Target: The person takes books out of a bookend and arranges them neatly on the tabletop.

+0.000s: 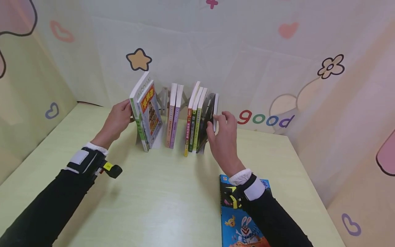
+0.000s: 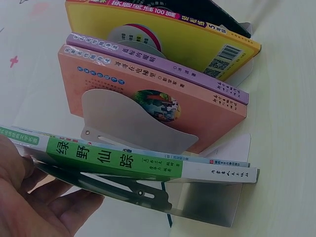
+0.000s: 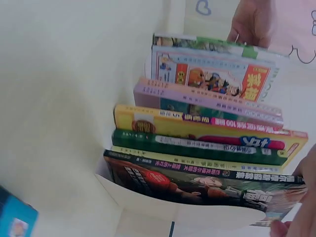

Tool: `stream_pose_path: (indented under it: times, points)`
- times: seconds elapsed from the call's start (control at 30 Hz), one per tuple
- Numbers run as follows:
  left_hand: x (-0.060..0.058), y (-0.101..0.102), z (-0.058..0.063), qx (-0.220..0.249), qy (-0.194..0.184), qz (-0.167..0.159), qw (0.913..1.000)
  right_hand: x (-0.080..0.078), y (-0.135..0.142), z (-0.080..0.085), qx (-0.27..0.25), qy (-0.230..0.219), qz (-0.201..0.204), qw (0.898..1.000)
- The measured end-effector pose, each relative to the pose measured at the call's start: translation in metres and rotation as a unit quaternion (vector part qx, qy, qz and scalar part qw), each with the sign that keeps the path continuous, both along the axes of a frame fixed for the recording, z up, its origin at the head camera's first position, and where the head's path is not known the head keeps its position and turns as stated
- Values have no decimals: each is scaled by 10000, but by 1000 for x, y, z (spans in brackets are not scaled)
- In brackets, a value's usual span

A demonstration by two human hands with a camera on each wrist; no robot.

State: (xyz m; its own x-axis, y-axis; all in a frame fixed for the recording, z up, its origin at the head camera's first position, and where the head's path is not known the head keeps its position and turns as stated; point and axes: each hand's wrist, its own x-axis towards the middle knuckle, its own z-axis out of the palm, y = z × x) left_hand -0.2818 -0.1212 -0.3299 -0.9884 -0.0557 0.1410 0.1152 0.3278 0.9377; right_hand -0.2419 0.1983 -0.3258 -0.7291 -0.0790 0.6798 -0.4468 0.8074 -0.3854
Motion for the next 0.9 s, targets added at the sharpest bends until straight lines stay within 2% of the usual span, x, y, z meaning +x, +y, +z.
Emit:
stream_pose_path:
  times: [0.2,0.5,0.77,0.9]
  points:
    - [0,0,0,-30,-1,9,10000,22,1,-4,-456,-483,270,9974]
    - [2,0,0,20,74,-17,10000,42,11,-13,-655,-959,242,9929]
    - [2,0,0,62,157,-60,9998,55,21,-16,-293,-1331,215,9904]
    - [2,1,0,65,101,-32,9999,58,24,-18,-398,-1331,235,9900]
